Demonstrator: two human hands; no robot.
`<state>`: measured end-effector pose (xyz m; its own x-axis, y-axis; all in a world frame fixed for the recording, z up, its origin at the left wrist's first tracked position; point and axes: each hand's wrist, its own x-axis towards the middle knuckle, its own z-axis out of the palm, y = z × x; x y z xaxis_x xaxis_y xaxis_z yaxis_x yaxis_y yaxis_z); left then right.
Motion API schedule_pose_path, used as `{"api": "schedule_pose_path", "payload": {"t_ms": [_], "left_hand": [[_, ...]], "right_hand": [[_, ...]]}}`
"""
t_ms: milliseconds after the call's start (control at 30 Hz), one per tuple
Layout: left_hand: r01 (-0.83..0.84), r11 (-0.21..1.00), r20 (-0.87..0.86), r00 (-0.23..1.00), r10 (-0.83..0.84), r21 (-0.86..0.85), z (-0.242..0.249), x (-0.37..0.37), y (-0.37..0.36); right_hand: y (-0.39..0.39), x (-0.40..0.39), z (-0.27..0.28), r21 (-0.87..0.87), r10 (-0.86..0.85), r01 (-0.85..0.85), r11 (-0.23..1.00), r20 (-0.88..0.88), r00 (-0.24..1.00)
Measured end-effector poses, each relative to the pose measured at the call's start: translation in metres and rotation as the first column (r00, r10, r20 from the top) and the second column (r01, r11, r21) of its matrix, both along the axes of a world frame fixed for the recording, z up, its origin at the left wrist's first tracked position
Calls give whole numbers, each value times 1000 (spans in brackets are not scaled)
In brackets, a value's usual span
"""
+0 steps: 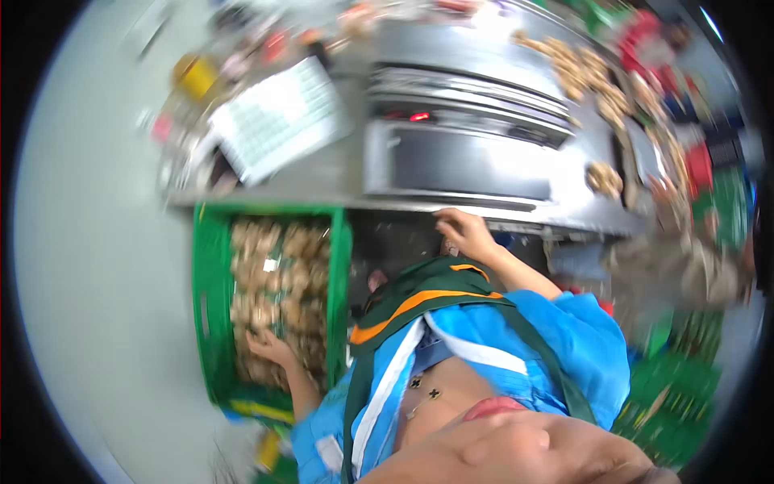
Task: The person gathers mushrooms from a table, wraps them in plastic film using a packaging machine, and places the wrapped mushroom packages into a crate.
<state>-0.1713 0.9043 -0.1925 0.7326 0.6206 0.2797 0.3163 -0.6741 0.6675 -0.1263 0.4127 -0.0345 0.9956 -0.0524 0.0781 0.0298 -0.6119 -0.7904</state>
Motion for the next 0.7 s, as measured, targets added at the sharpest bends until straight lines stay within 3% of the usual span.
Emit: {"api": "schedule_pose_path", "payload": {"t_ms": [33, 100, 133, 167, 233, 300, 333, 400, 433, 500, 533, 633, 700], "left_hand": [[61, 979, 63, 997, -49, -196, 21, 32, -37], [358, 762, 275, 930, -242, -540, 60, 81, -113], [451, 686, 274, 892, -358, -572, 48, 98, -131], [564, 676, 311, 826, -470, -475, 86, 105, -184], [689, 573, 333, 720, -608, -444, 86, 120, -251], [798, 494, 366, 600, -711, -346, 98, 120, -327], [839, 436, 346, 535, -770, -326, 109, 116, -369], [906, 347, 287, 408, -867, -241, 131, 111, -447], [933, 312, 238, 350, -906, -180, 139, 109, -484], [942, 280, 232, 319, -919, -186, 138, 108, -550], [949, 274, 183, 300, -936, -158, 138, 108, -577], [959, 280, 46, 277, -960, 54, 123, 107, -633], [936, 307, -9, 313, -950, 171, 119, 105, -644]], "right_hand": [[-20, -2, 2, 32, -86, 86, 996, 1, 996], [-75, -5, 4, 83, -267, 256, 963, 173, 948], [-110, -8, 3, 101, -406, 393, 914, 241, 882], [-150, -12, 3, 130, -523, 508, 851, 299, 799], [-249, -14, -17, 449, -782, 658, 604, 177, 598], [-349, -11, -26, 281, -841, 796, 536, 264, 472], [-394, -7, -36, 294, -840, 791, 537, 270, 470], [-476, 16, -56, 47, -805, 809, 586, 143, 576], [-508, 33, -69, 57, -794, 797, 601, 152, 588], [-553, 56, -94, -403, -853, 824, 398, 167, 495], [-571, 62, -104, -395, -847, 818, 418, 155, 508], [-609, 75, -122, -556, -692, 517, 651, -154, 705], [-626, 86, -135, -489, -657, 532, 691, -117, 745]]}}
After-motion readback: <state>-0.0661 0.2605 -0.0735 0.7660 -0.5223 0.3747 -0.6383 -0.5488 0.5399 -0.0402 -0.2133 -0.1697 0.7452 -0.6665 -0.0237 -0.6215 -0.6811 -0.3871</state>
